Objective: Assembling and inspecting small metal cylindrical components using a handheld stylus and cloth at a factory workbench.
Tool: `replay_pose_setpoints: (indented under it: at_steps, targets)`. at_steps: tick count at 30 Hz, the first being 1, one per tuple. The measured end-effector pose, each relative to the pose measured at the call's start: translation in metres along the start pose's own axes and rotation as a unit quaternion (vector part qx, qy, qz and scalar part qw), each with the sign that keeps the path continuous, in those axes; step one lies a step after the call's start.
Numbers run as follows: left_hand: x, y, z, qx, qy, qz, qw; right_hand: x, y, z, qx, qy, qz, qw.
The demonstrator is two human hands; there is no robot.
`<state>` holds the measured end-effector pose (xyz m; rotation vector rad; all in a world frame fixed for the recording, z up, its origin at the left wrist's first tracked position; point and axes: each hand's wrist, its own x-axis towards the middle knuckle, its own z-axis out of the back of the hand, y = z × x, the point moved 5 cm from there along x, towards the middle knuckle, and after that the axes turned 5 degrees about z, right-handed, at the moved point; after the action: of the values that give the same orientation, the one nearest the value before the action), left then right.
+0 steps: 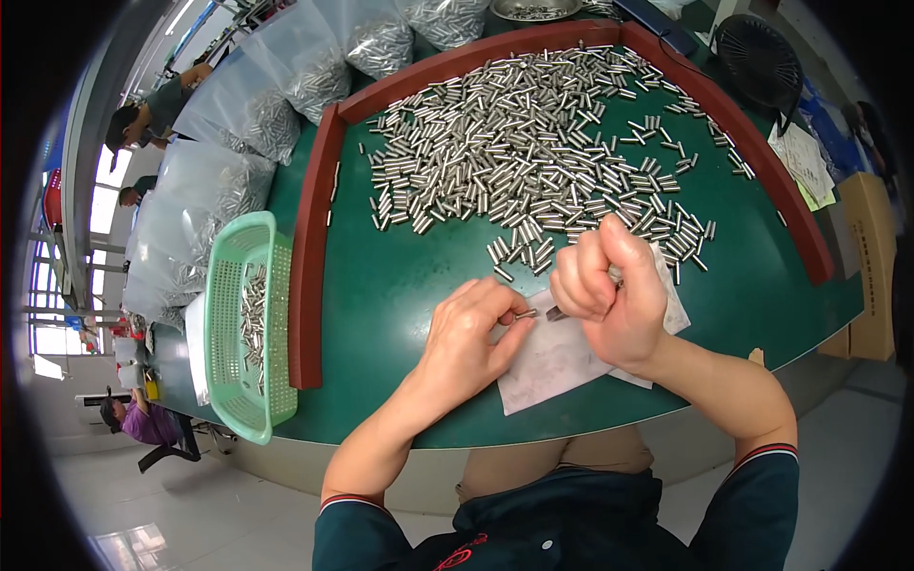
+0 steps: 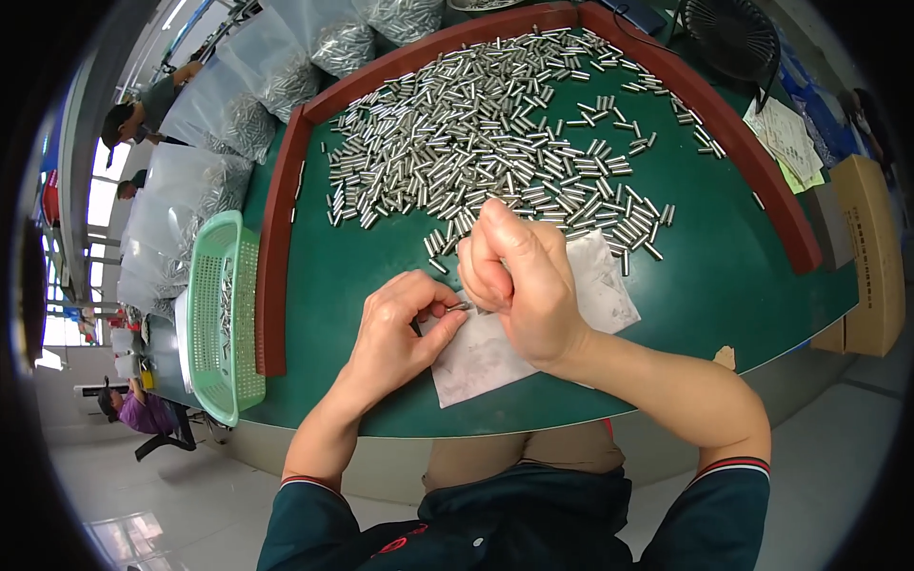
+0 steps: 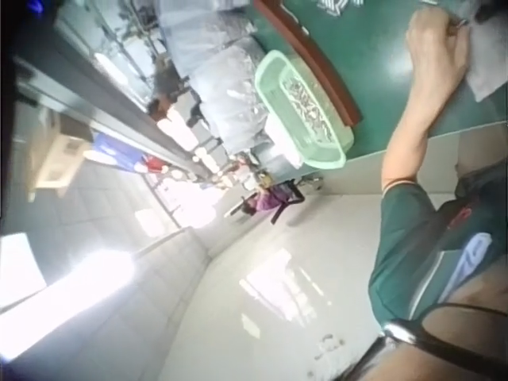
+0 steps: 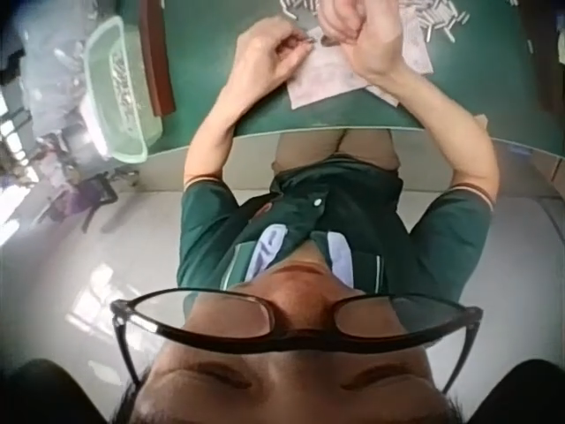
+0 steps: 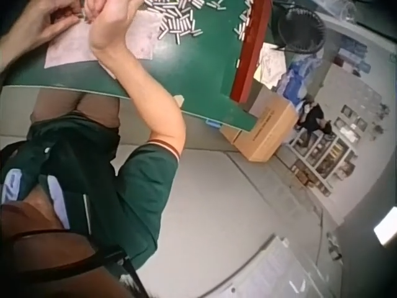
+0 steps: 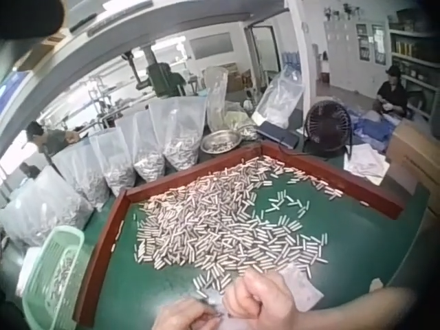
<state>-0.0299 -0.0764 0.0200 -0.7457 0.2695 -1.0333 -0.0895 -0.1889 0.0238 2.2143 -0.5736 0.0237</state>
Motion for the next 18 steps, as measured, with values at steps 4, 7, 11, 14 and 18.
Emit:
replay_pose_setpoints:
  at_steps: [4,7,11,14,18]
  targets:
    - [0.0009,-0.0027,-0.003,0.011,0.002,0.003,1.0,-0.0011,0.0004,0.0015,0.013,-0.02,0.009,1.0]
    - [0.0001,-0.0008,-0.0051,0.014,0.005,0.018,1.0,0.0,-0.0009,0.0037,0.008,-0.027,0.017,0.999]
    - [-0.0001,0.0009,-0.0064,0.022,0.003,0.031,0.999,0.0027,-0.0024,0.0054,0.022,-0.03,0.012,0.999]
    - [0.0003,-0.0003,-0.006,0.02,0.001,0.032,0.999,0.0024,-0.0038,0.0063,0.032,-0.041,0.007,0.999]
    - [0.0,-0.0004,-0.006,0.018,-0.004,0.03,0.999,0.0018,-0.0063,0.006,0.027,-0.046,0.007,0.999]
